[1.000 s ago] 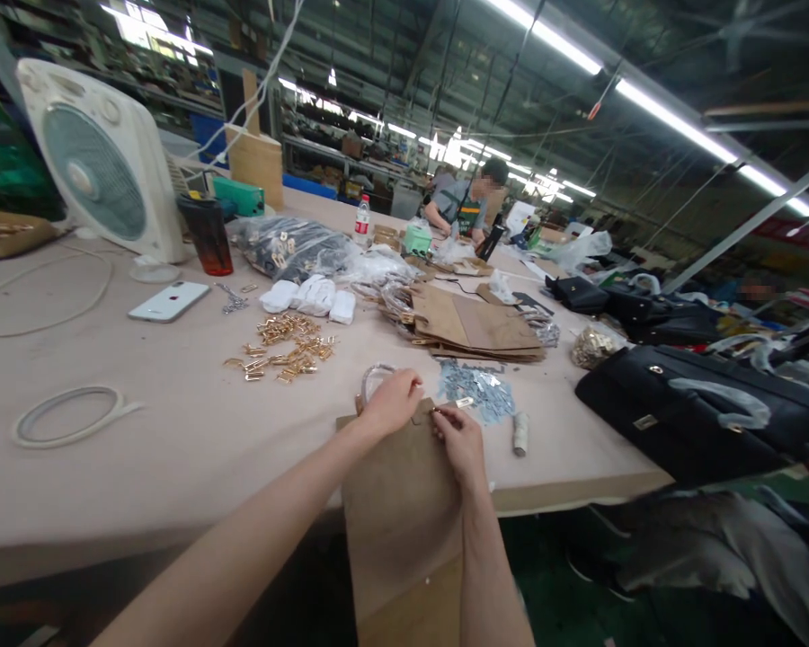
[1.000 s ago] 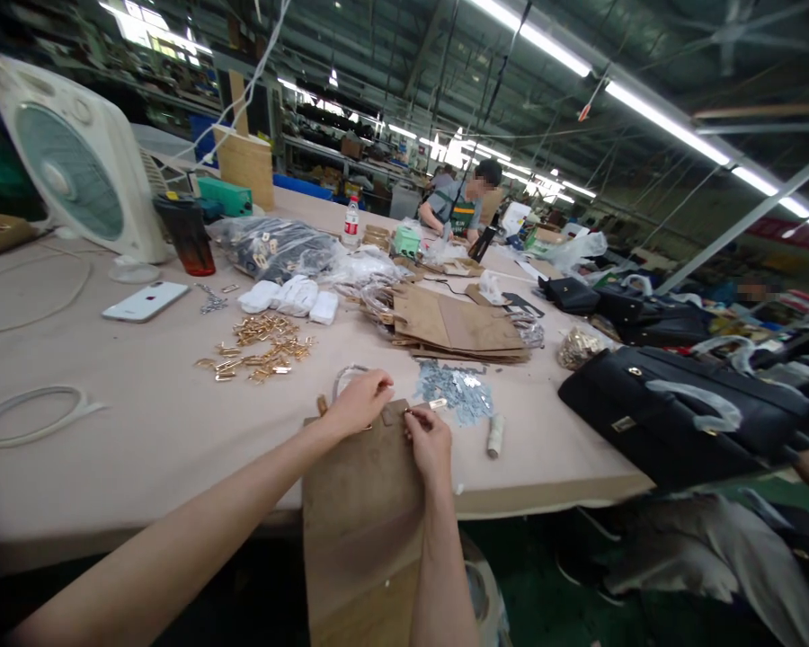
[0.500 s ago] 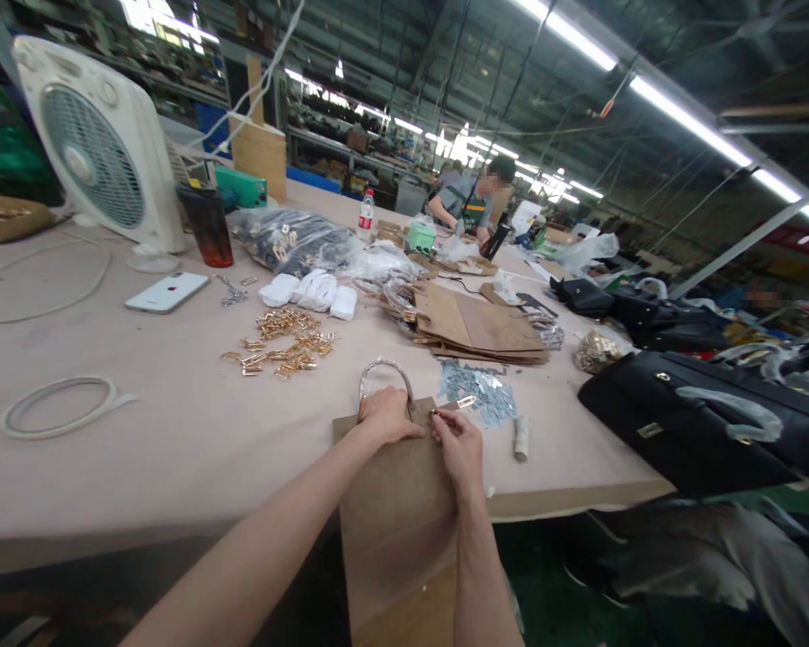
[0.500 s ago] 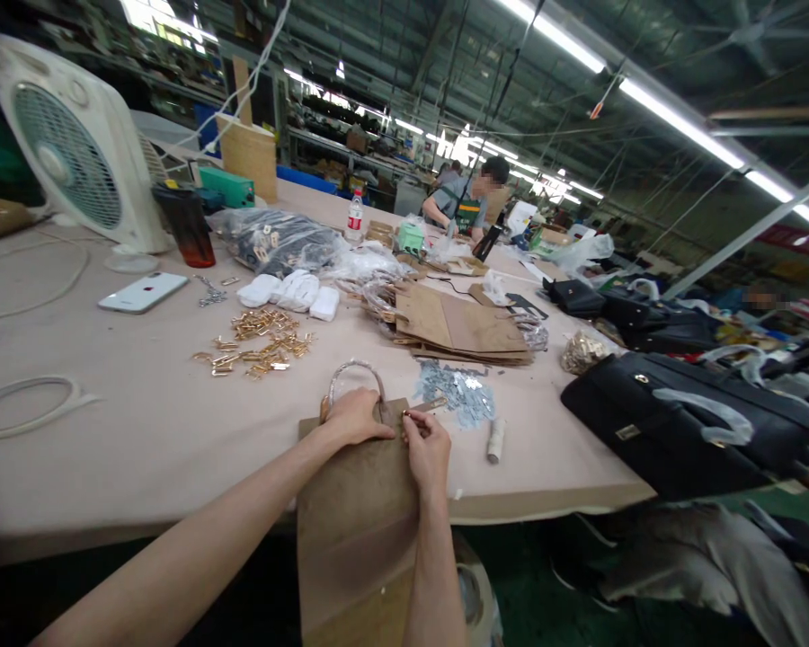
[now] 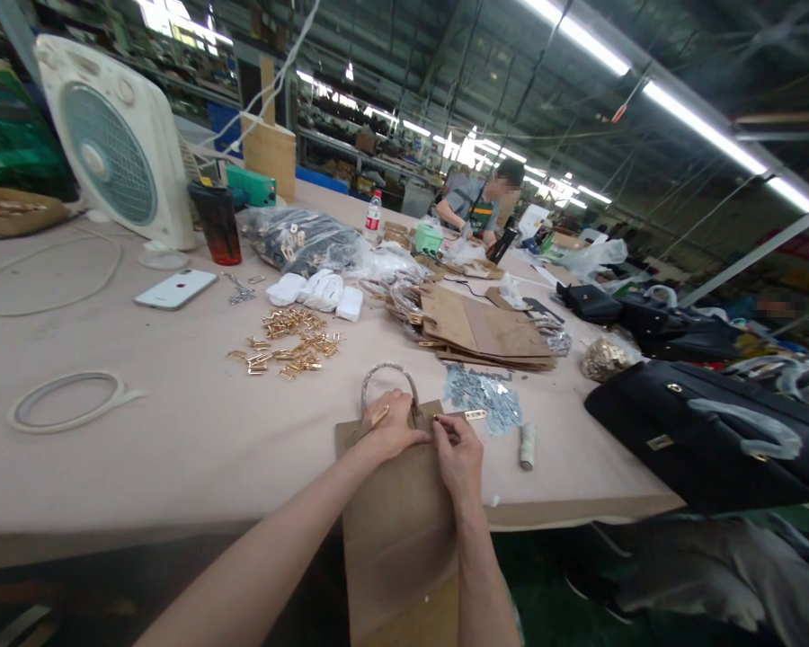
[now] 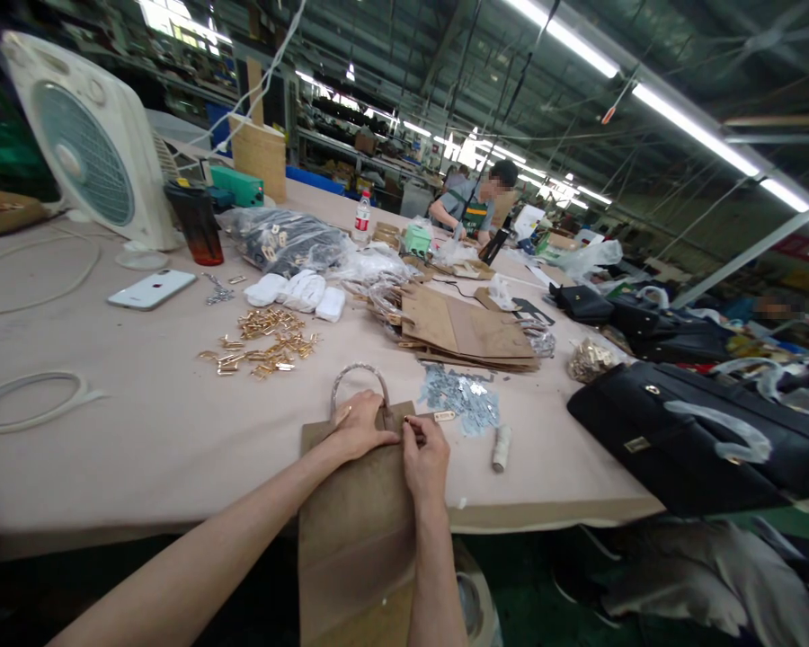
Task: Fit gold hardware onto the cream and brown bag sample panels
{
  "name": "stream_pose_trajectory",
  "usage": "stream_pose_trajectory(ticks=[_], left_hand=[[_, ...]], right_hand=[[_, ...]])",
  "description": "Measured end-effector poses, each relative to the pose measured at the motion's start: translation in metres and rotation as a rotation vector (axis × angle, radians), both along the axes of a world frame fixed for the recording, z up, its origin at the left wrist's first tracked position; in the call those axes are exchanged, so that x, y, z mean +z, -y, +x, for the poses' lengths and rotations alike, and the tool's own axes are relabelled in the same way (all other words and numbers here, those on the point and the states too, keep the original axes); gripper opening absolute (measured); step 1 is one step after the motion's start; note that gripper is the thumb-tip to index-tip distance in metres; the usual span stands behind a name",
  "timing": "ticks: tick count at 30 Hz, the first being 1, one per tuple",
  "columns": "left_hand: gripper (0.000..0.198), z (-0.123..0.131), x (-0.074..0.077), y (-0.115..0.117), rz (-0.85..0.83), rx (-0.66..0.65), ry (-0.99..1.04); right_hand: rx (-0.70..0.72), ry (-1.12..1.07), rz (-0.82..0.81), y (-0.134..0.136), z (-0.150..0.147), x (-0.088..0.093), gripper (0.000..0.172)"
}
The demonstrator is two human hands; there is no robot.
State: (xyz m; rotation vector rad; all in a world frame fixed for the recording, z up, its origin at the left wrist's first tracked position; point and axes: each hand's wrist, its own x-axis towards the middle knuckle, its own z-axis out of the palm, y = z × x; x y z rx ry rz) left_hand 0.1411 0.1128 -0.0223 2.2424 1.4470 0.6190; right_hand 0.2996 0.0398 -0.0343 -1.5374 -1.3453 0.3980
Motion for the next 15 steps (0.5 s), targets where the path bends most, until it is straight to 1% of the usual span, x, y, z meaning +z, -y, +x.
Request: stream_pose_trajectory(ticks=[2,5,15], left_hand=[[0.057,-0.0007,-0.0059,-0.0005,0.023,-0.007,0.023],[0.056,-0.0021,-0.0089,-0.0007,0.030,-0.021,0.037],[0.055,-0.0021,-0.0050,-0.0007,0.026,-0.035,0.016]], right_hand=[[-0.002,0.031,0.006,0.0004,-0.0007,0.0014,0.028],[-0.001,0.065,0.003,0.0009,-0.0014,0.0032,0.027],[-0.021,0.160,-0.010,0.0020,-0.0050,0.0051,0.024]])
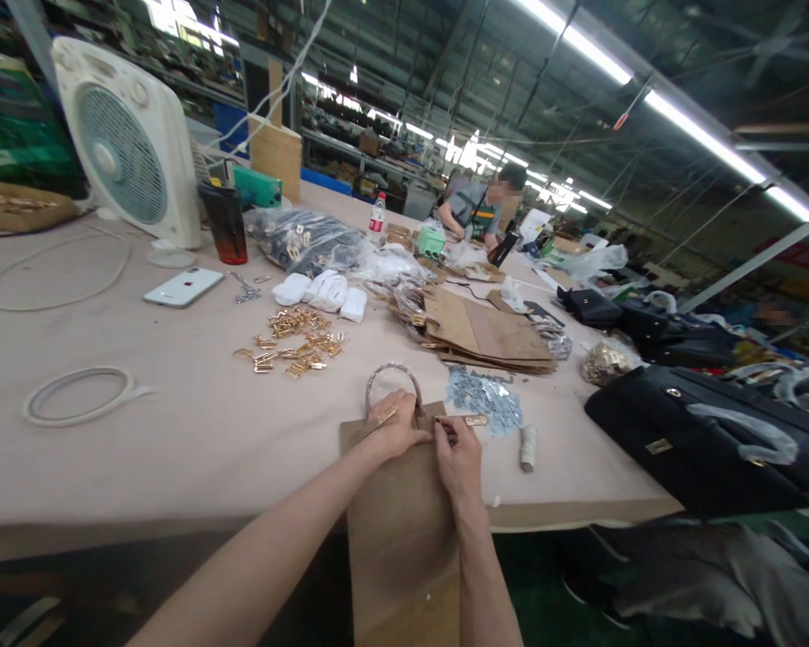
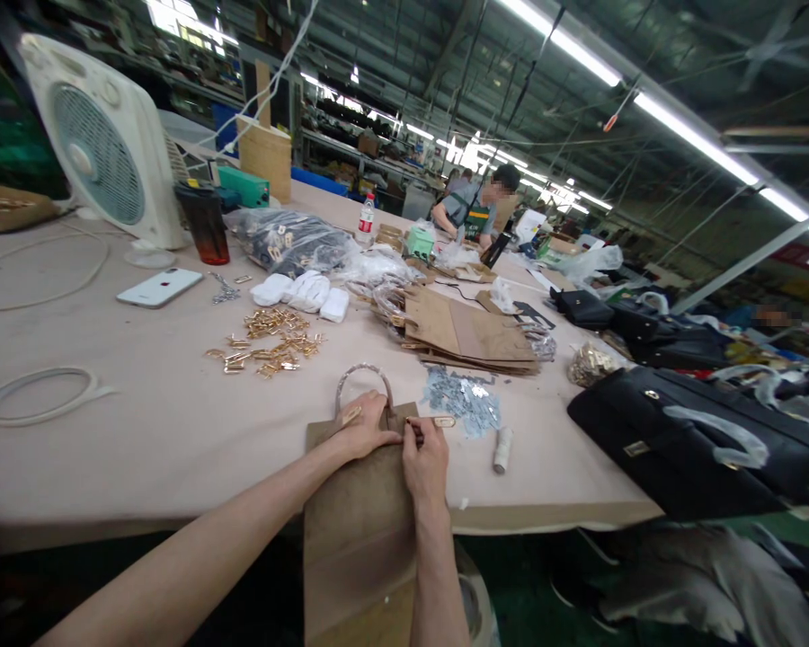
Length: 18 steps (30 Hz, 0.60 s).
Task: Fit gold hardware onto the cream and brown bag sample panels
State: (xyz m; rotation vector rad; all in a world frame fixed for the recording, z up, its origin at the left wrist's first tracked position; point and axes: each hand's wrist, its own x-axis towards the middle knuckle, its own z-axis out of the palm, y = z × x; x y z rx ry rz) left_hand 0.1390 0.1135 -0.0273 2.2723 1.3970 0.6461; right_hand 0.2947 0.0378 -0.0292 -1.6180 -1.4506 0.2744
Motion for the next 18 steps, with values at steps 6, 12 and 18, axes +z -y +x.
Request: stream_pose_trajectory(ticks=[6,12,18], left_hand=[[0.055,-0.001,0.003,0.001,-0.016,-0.003,-0.012],[0.045,-0.004,0.009,0.005,-0.037,-0.006,0.032],[0.042,-0.007,0.014,0.008,-0.044,-0.018,0.047]], right_hand=[[-0.010,0.083,-0.022,0.000,-0.003,0.001,0.023],[-0.029,0.166,-0.067,-0.005,-0.009,0.009,0.020],[-0.120,0.245,-0.098,-0.004,-0.020,0.015,0.019]])
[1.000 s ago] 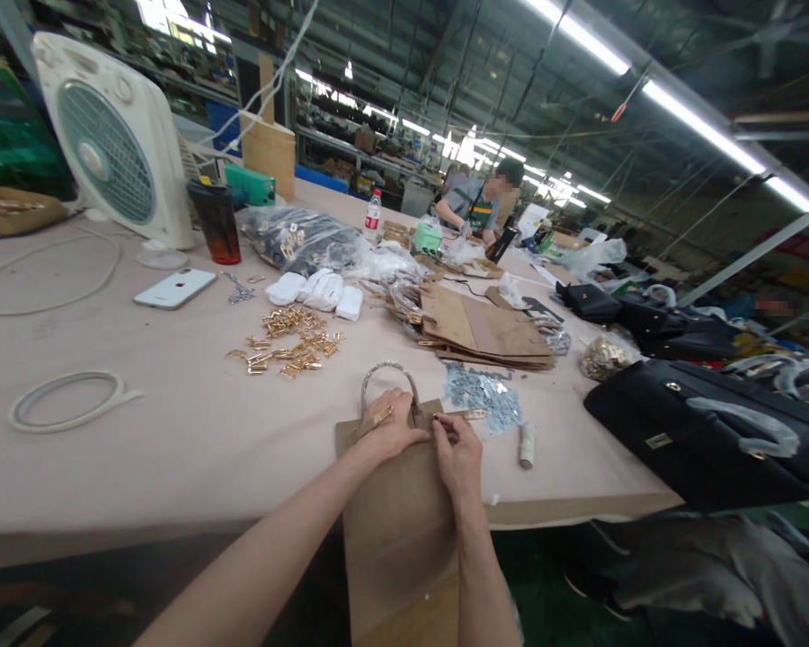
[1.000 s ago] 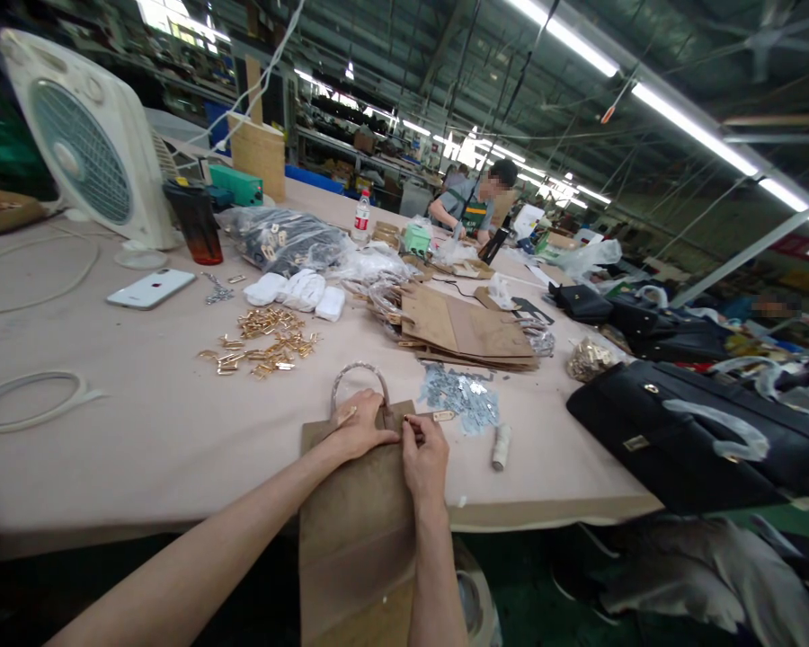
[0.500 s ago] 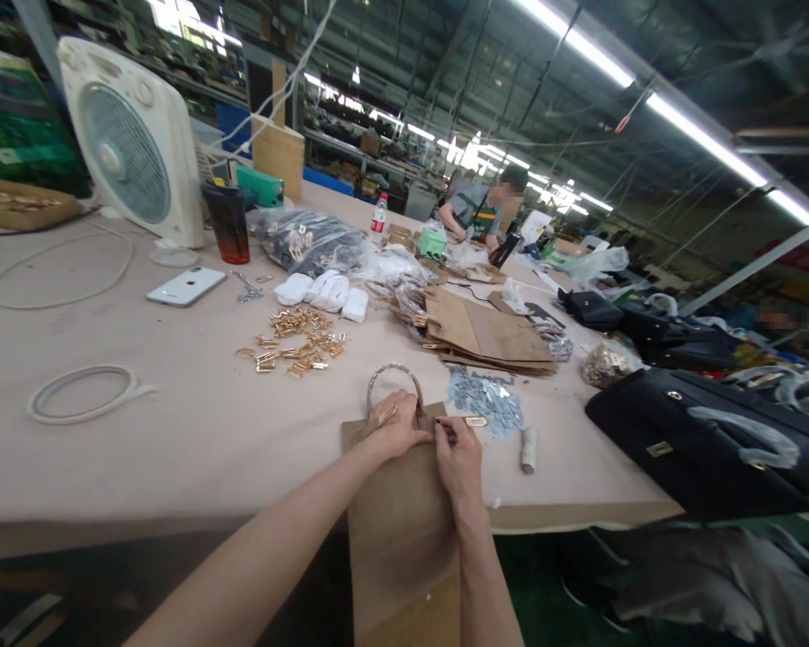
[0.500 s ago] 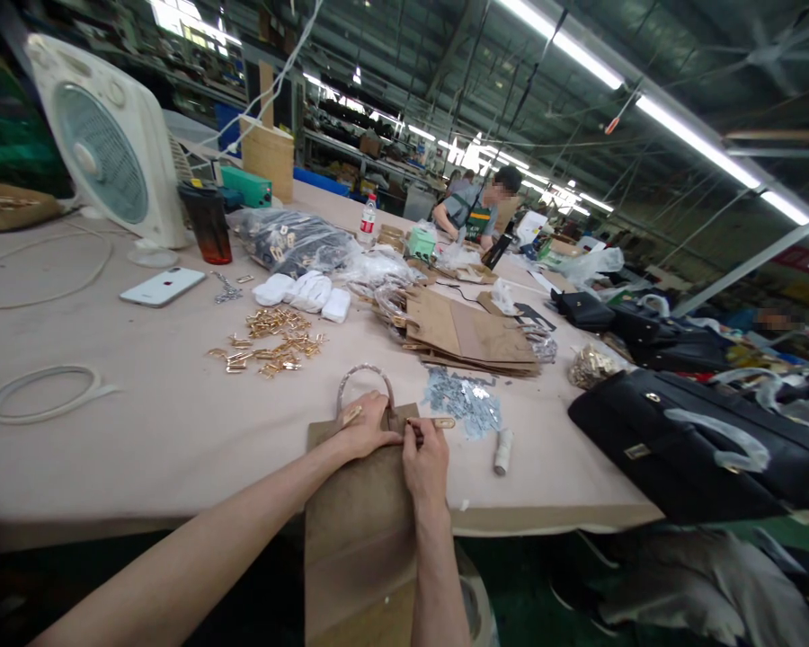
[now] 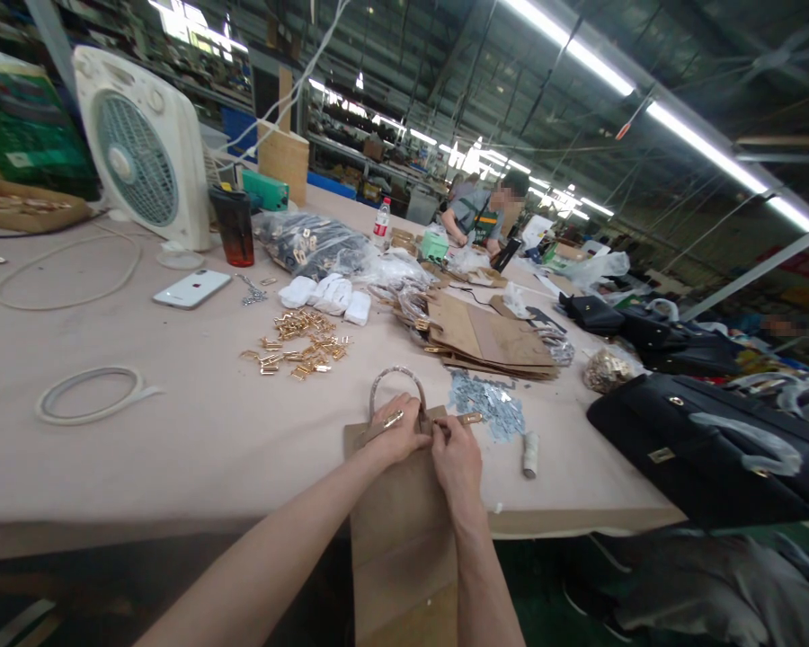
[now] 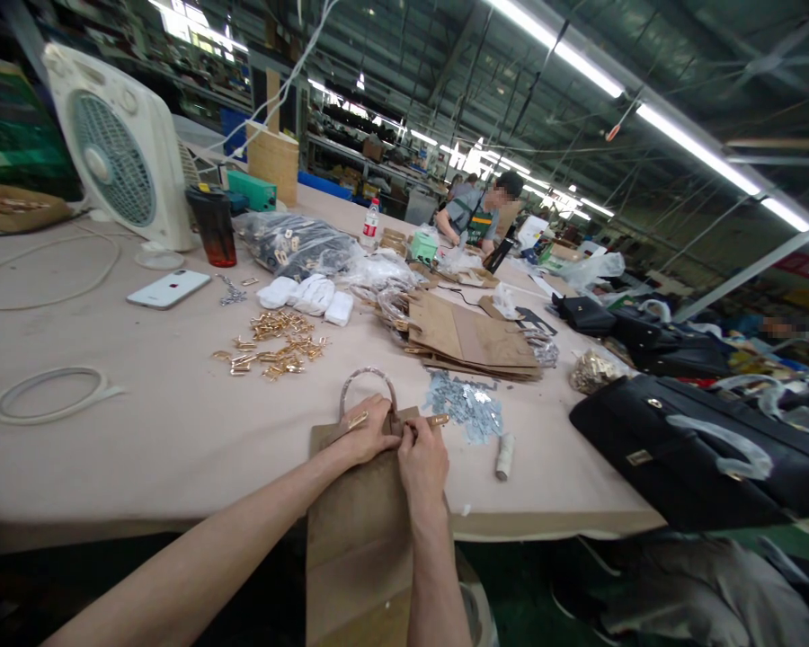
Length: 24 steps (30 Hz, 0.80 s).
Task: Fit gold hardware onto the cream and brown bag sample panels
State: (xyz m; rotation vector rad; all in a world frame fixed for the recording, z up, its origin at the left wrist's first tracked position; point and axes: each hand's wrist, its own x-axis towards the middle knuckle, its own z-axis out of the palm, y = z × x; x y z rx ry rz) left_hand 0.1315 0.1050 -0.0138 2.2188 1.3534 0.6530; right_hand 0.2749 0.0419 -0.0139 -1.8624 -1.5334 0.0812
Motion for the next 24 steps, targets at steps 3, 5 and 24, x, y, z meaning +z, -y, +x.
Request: stream_pose_trajectory(ticks=[3,5,24], left_hand=[[0.043,0.000,0.001,0.001,-0.005,0.009,0.011],[0.042,0.000,0.001,0.003,0.002,0.011,0.028],[0.041,-0.008,0.043,0.040,-0.023,0.050,0.518]], right_hand=[[-0.035,-0.038,0.040,0.004,0.000,-0.007,0.023],[-0.004,-0.128,0.060,0.006,0.003,-0.012,0.027],[0.015,-0.132,0.071,0.164,0.023,-0.006,0.074]])
